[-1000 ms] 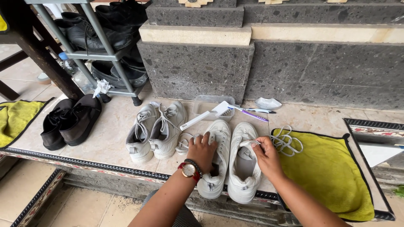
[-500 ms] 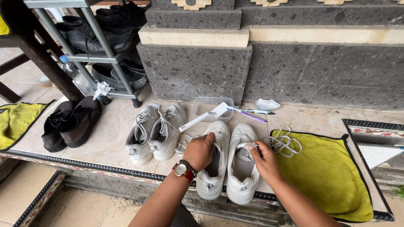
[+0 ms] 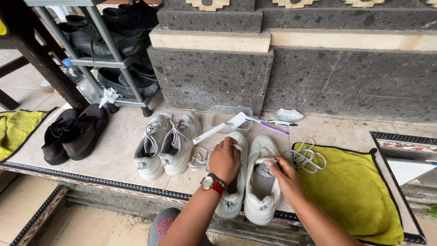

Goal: The person removes the laces from a pair of white sneakers and then uses a white brush to scrub the upper surface of one shoe. The laces are placed on a nearby towel, and the brushing continues on the same shoe for the remainder of the clip.

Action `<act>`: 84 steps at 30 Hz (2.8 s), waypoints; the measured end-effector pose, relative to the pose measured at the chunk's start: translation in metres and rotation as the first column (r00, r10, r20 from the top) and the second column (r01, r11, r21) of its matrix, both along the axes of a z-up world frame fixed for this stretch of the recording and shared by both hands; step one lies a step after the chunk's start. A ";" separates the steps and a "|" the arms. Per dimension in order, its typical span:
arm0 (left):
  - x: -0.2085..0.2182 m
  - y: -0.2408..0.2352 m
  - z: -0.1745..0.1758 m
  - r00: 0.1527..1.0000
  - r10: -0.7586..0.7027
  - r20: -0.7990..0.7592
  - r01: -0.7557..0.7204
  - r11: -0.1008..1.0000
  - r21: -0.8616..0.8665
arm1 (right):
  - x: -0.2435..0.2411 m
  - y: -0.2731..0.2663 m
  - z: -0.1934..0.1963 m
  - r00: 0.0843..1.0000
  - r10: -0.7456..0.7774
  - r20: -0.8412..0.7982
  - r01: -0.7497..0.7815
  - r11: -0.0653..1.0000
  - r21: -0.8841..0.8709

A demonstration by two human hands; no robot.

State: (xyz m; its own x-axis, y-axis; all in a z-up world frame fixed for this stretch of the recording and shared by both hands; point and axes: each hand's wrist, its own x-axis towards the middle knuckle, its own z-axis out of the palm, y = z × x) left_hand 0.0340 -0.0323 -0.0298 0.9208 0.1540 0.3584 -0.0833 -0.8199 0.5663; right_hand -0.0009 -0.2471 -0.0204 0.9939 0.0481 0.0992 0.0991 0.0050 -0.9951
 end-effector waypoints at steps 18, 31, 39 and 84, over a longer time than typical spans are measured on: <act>-0.074 -0.027 0.025 0.993 -0.040 0.107 0.044 0.999 -0.029 | 0.145 -0.026 -0.016 0.994 -0.112 0.016 0.103 0.832 -0.545; -0.063 -0.033 0.007 0.957 0.040 0.287 -0.040 0.999 -0.006 | 0.255 -0.006 -0.094 0.986 -0.130 0.100 0.163 0.721 -0.674; -0.061 -0.035 0.004 0.932 0.061 0.358 -0.056 0.998 -0.025 | 0.281 -0.006 -0.102 0.971 -0.166 0.171 0.235 0.781 -0.578; -0.047 -0.036 -0.020 0.891 0.113 0.441 -0.113 0.993 -0.028 | 0.202 0.193 -0.036 0.881 0.454 0.128 -0.114 0.469 -0.876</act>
